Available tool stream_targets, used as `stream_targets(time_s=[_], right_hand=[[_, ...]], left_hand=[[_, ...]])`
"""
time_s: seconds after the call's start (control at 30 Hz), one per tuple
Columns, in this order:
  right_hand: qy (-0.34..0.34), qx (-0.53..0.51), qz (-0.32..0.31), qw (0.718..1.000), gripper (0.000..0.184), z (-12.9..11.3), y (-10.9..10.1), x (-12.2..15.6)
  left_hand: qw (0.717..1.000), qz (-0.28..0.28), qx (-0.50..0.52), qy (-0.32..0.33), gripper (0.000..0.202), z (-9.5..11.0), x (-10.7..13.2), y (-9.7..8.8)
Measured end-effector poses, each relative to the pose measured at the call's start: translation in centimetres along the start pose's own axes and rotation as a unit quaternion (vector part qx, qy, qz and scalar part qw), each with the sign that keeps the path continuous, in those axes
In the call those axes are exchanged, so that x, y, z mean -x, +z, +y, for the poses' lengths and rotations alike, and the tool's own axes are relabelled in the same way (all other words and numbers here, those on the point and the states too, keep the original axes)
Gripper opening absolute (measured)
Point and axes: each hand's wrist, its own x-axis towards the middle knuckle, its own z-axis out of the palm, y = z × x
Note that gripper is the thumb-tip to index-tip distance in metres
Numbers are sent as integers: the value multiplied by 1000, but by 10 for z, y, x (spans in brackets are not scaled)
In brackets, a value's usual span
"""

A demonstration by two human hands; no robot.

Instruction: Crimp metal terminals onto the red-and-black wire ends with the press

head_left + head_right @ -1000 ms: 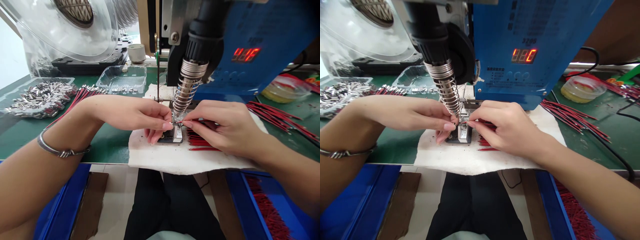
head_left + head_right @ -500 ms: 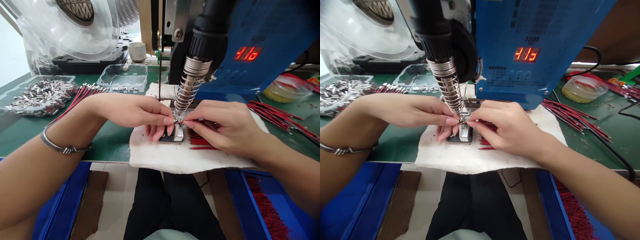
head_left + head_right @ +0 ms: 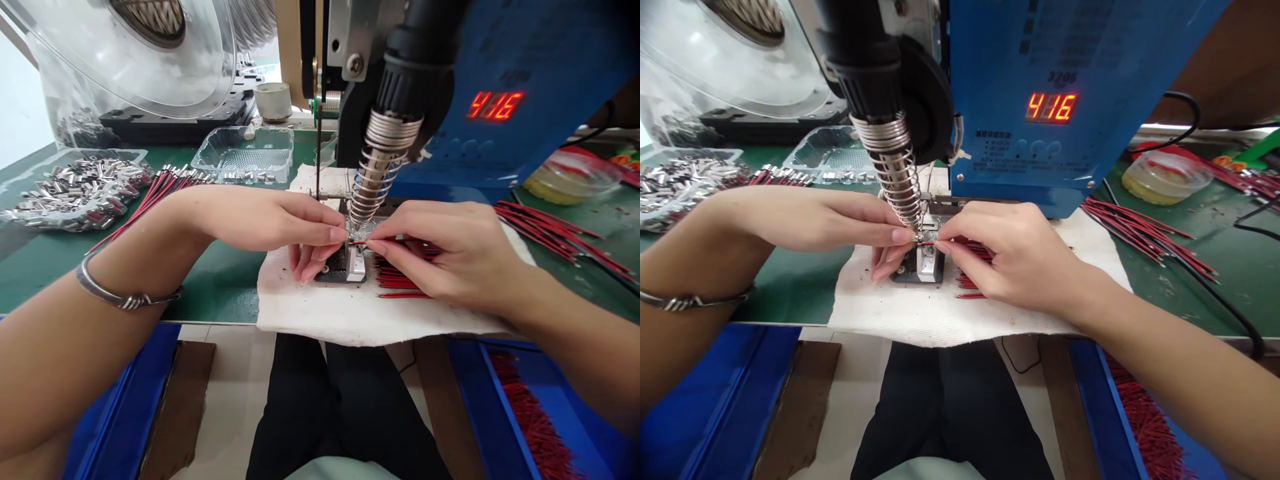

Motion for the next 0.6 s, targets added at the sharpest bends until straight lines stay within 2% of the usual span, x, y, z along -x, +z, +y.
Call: stream_targets(time_s=[0.3,0.6], right_hand=[[-3,18,3,1000,20,0,2,-1],[40,5,5,999,18,-6,1,-3]], left_hand=[[1000,0,4,-6,49,0,0,1],[1000,5,13,10,49,-1,0,2]])
